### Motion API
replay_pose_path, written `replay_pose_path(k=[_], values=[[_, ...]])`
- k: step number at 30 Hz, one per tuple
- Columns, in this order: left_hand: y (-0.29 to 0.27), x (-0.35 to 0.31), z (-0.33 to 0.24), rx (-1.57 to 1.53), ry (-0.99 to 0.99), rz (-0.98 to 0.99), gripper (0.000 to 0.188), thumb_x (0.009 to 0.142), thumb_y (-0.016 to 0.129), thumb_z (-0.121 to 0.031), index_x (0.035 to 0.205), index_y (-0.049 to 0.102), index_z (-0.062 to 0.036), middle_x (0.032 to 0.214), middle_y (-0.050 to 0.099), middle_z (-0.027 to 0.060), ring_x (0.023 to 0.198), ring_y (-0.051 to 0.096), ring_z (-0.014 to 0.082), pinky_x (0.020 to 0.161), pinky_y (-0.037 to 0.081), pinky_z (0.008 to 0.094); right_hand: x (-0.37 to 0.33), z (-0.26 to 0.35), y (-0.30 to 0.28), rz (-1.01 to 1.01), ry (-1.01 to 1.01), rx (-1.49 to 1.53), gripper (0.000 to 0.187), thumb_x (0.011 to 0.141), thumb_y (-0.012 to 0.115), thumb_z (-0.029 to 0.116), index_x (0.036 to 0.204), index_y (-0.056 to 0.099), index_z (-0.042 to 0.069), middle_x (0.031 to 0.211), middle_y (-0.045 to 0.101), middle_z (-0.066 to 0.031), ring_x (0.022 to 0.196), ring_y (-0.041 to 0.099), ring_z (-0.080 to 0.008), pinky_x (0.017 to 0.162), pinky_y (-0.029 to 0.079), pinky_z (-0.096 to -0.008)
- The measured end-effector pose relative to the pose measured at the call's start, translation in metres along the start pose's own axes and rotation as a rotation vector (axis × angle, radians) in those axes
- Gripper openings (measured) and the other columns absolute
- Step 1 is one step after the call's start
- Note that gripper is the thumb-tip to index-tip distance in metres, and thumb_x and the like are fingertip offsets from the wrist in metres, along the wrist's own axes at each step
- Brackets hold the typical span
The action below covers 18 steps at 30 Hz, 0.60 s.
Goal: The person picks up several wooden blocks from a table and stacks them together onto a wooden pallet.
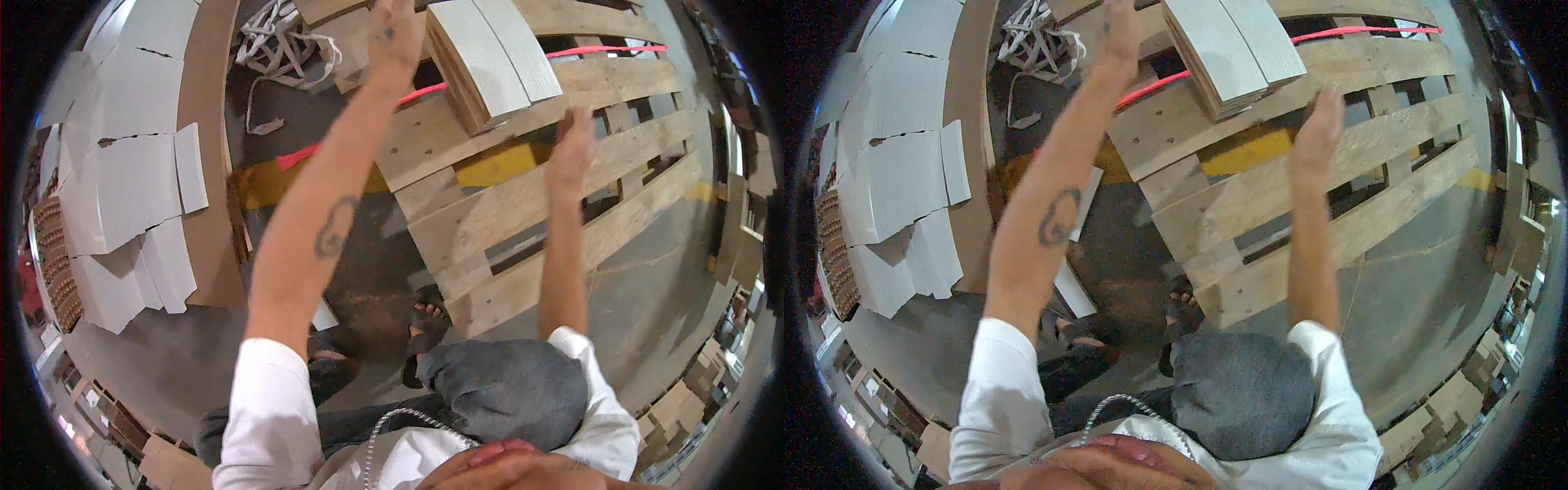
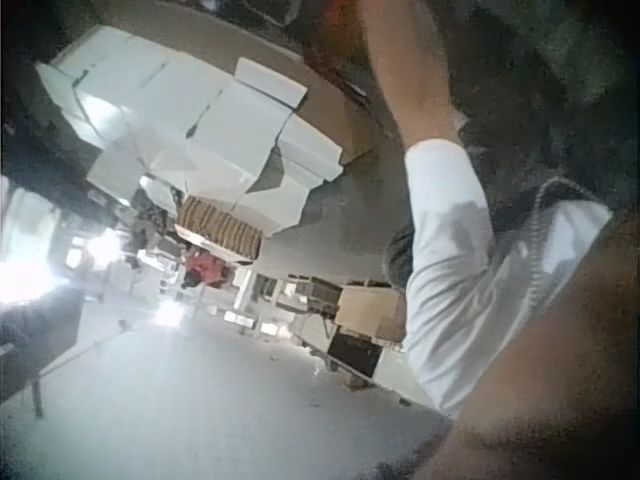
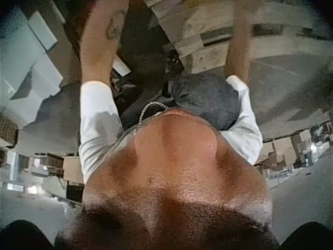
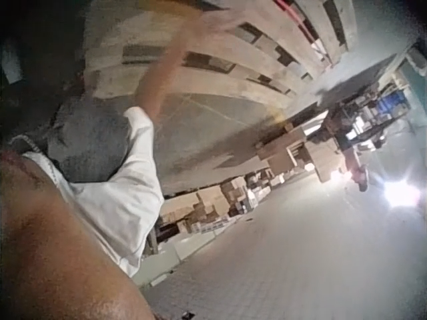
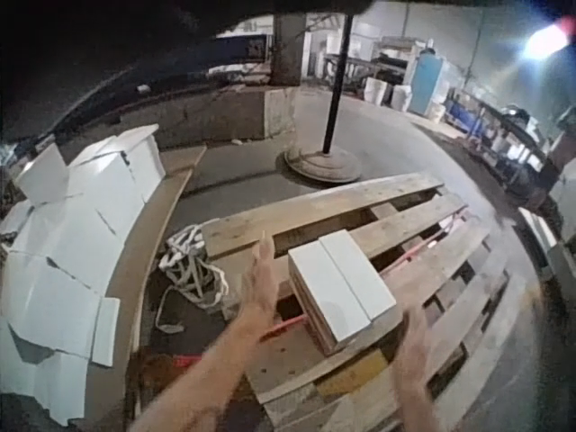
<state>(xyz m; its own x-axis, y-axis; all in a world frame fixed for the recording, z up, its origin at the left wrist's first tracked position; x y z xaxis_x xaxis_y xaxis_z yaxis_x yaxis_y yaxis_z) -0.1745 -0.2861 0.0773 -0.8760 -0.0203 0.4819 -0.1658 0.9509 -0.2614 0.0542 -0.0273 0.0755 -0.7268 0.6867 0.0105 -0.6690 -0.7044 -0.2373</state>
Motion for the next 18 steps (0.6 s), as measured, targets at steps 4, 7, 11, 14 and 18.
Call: replay_pose_path(k=[4, 7, 11, 14, 18], values=[[0.069, 0.029, 0.018, -0.447, -0.295, 0.49, 0.075, 0.095, 0.036, -0.059, 0.141, 0.04, 0.0, 0.15, 0.032, 0.0176, 0.143, 0.017, 0.0276, 0.116, 0.013, 0.0436, -0.07, 0.001, 0.039, -0.125, 0.071, 0.293, 0.081, 0.099, 0.025, 0.054, 0.146, 0.007, -0.009, 0.155, 0.01, -0.0235, 0.144, 0.012, -0.0292, 0.117, 0.011, -0.035], [0.1, 0.02, 0.019, -0.703, -0.696, 0.889, 0.082, 0.093, 0.029, -0.066, 0.139, 0.043, 0.0005, 0.142, 0.042, 0.0201, 0.134, 0.037, 0.0265, 0.108, 0.03, 0.0381, -0.061, 0.001, 0.051, -0.256, -0.014, 0.145, 0.091, 0.095, 0.02, 0.064, 0.147, 0.001, -0.008, 0.155, 0.002, -0.0257, 0.145, 0.006, -0.0321, 0.117, 0.007, -0.0371], [0.11, -0.006, -0.023, -1.331, -1.164, 1.447, 0.077, 0.091, 0.029, -0.068, 0.128, 0.046, -0.0025, 0.12, 0.054, 0.0148, 0.104, 0.056, 0.0231, 0.088, 0.045, 0.0365, -0.045, -0.01, 0.055, -0.317, -0.048, 0.158, 0.1, 0.089, 0.015, 0.073, 0.147, 0.0, -0.007, 0.154, -0.004, -0.0269, 0.144, 0.0, -0.0362, 0.117, 0.004, -0.0397], [0.128, 0.004, -0.009, -0.748, -0.972, 0.913, 0.051, 0.099, 0.039, -0.05, 0.089, 0.061, -0.0048, 0.084, 0.06, 0.0013, 0.081, 0.054, 0.0152, 0.076, 0.046, 0.0304, -0.04, -0.023, 0.048, -0.356, 0.013, 0.18, 0.098, 0.09, 0.015, 0.072, 0.147, -0.001, -0.007, 0.154, -0.004, -0.0265, 0.144, -0.002, -0.0356, 0.117, 0.002, -0.0396], [0.087, 0.051, 0.048, -0.932, -1.179, 1.574, 0.073, 0.09, 0.043, -0.066, 0.126, 0.054, -0.0035, 0.123, 0.059, 0.0119, 0.115, 0.051, 0.0212, 0.1, 0.039, 0.0344, -0.053, 0.021, 0.128, -0.239, 0.039, 0.392, 0.094, 0.093, 0.018, 0.068, 0.147, -0.002, -0.006, 0.155, -0.006, -0.0236, 0.145, -0.005, -0.0324, 0.117, -0.001, -0.039]])
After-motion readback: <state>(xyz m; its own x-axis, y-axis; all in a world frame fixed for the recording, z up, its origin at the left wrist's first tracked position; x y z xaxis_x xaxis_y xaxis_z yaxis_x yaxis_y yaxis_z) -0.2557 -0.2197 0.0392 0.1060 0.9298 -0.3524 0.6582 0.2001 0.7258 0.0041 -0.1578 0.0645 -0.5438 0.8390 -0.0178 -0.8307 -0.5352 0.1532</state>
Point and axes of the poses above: each hand's wrist, its own x-axis towards the middle knuckle, its own y-axis out of the palm, z = x × y, the point moved 8 cm from there along x, towards the middle knuckle
